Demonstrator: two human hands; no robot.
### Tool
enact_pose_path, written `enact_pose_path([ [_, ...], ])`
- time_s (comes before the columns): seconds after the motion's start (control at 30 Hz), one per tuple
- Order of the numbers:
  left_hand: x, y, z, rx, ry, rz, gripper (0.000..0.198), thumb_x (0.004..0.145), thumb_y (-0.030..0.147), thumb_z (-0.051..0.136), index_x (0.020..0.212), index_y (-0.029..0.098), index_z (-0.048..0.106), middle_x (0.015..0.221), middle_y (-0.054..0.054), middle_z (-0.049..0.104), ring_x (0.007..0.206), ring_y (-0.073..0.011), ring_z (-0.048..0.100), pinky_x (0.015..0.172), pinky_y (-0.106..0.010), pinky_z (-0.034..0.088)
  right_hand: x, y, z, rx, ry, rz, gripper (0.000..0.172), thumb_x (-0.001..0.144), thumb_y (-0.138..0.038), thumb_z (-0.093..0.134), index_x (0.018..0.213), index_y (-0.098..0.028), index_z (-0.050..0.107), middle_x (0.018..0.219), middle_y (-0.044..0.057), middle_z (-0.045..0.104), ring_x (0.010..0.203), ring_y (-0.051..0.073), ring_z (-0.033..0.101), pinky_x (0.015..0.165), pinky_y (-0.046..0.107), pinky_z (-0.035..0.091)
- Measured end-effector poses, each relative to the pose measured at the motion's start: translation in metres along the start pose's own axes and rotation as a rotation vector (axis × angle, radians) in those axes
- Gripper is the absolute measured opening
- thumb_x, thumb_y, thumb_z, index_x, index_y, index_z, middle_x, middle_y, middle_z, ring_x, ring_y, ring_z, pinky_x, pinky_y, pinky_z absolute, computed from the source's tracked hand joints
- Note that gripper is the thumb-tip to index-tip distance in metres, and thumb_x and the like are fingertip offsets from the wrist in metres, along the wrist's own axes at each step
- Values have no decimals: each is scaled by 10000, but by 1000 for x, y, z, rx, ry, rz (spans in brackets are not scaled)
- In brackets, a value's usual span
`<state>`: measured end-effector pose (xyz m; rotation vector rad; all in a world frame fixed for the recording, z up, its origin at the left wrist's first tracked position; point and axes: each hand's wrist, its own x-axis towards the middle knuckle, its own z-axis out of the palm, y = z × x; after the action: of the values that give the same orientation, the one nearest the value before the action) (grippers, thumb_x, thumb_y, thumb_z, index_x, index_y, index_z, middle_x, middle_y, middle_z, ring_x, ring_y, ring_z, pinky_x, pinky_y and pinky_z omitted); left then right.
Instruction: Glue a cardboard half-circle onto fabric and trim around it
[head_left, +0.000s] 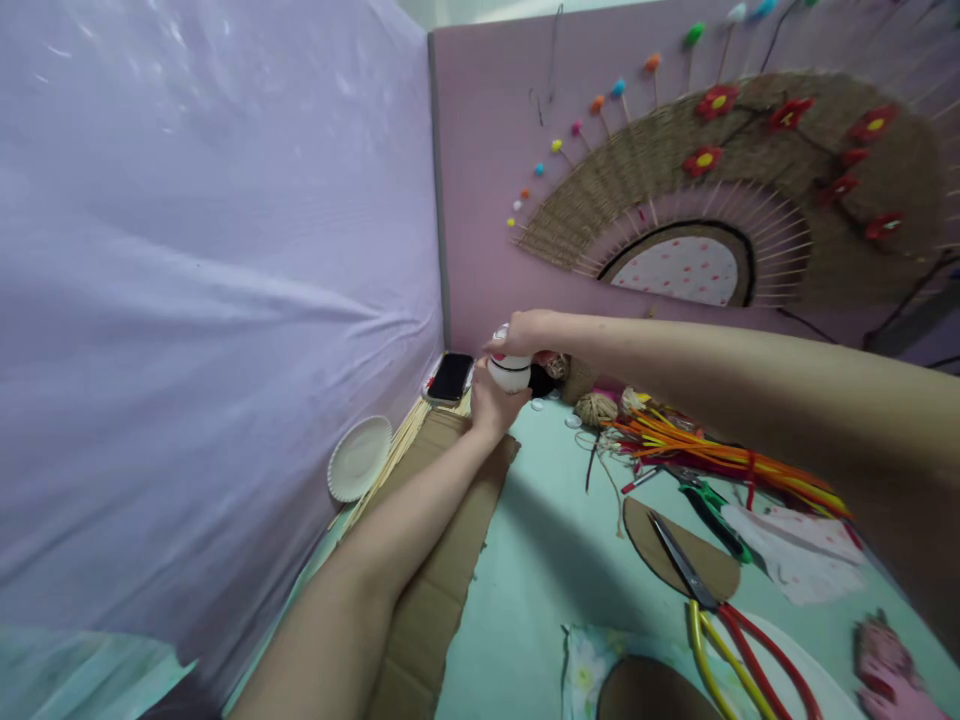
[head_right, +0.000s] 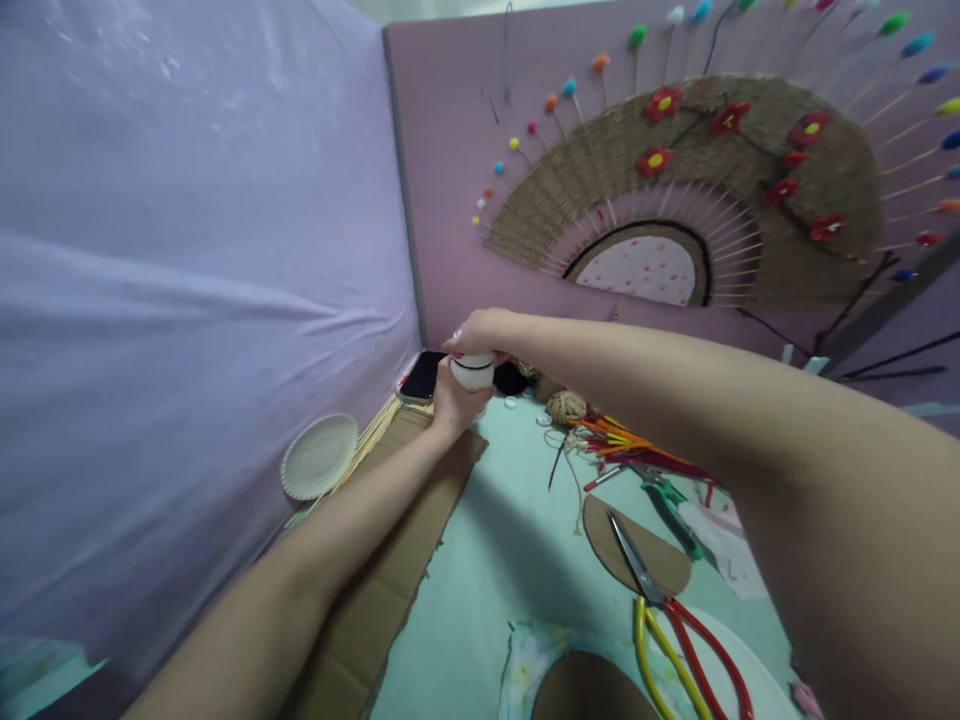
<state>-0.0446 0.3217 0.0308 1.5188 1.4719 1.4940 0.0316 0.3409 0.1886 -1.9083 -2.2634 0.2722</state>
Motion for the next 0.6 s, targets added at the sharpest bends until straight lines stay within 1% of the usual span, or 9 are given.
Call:
enact_pose_path([
  [0.03,3,-3,0,11,9,8,772,544,267,876,1199,242,468,1159,-100,638,1130,-309,619,921,-402,471,4,3,0,-40,-2,-47,451,685,-527,769,1007,-212,740,756,132,711,690,348,691,591,460,518],
  [0.1,11,-9,-1,18,3,17,798,528,274,890,1203,254,466,1155,-97,646,1100,-305,631,902,-403,482,13,10,-4,-132,-48,-149,520,649,-417,803,1132,-253,702,854,110,732,747,325,693,638,436,516],
  [0.13,15,-11,-2,4,-9,16,807,522,275,897,1204,260,467,1149,-93,651,1085,-305,636,894,-406,486,17,14,-7,-146,-46,-230,562,624,-365,817,1164,-273,689,889,95,738,770,315,693,660,426,513],
  [0.23,26,-17,-5,-73,-62,27,831,518,269,906,1221,256,464,1117,-83,666,1040,-290,653,872,-403,499,28,24,-16,-107,-63,-452,625,564,-247,825,1170,-326,692,986,47,754,839,287,690,727,404,508],
  [0.33,33,-23,-8,-138,-133,52,871,494,240,918,1239,223,467,1110,-85,676,1027,-273,659,866,-381,509,37,34,-23,-14,-118,-586,597,541,-212,818,1116,-342,725,1065,12,759,888,264,685,769,395,513],
  [0.4,34,-29,-9,-148,-175,61,883,477,212,921,1238,195,473,1112,-97,677,1038,-279,655,884,-385,506,43,42,-27,15,-153,-626,606,550,-209,801,1135,-348,723,1110,0,752,930,261,682,790,398,518],
  [0.47,35,-34,-8,-137,-204,72,872,486,194,913,1239,185,472,1113,-101,677,1054,-283,651,915,-395,497,50,50,-30,11,-182,-635,664,573,-196,767,1212,-359,689,1150,-7,740,966,261,679,808,401,522],
  [0.6,36,-40,0,-126,-200,94,869,490,179,910,1241,194,473,1118,-92,676,1077,-285,650,955,-401,479,64,59,-26,23,-224,-599,761,614,-178,705,1348,-352,601,1210,-4,718,1026,270,673,856,414,526],
])
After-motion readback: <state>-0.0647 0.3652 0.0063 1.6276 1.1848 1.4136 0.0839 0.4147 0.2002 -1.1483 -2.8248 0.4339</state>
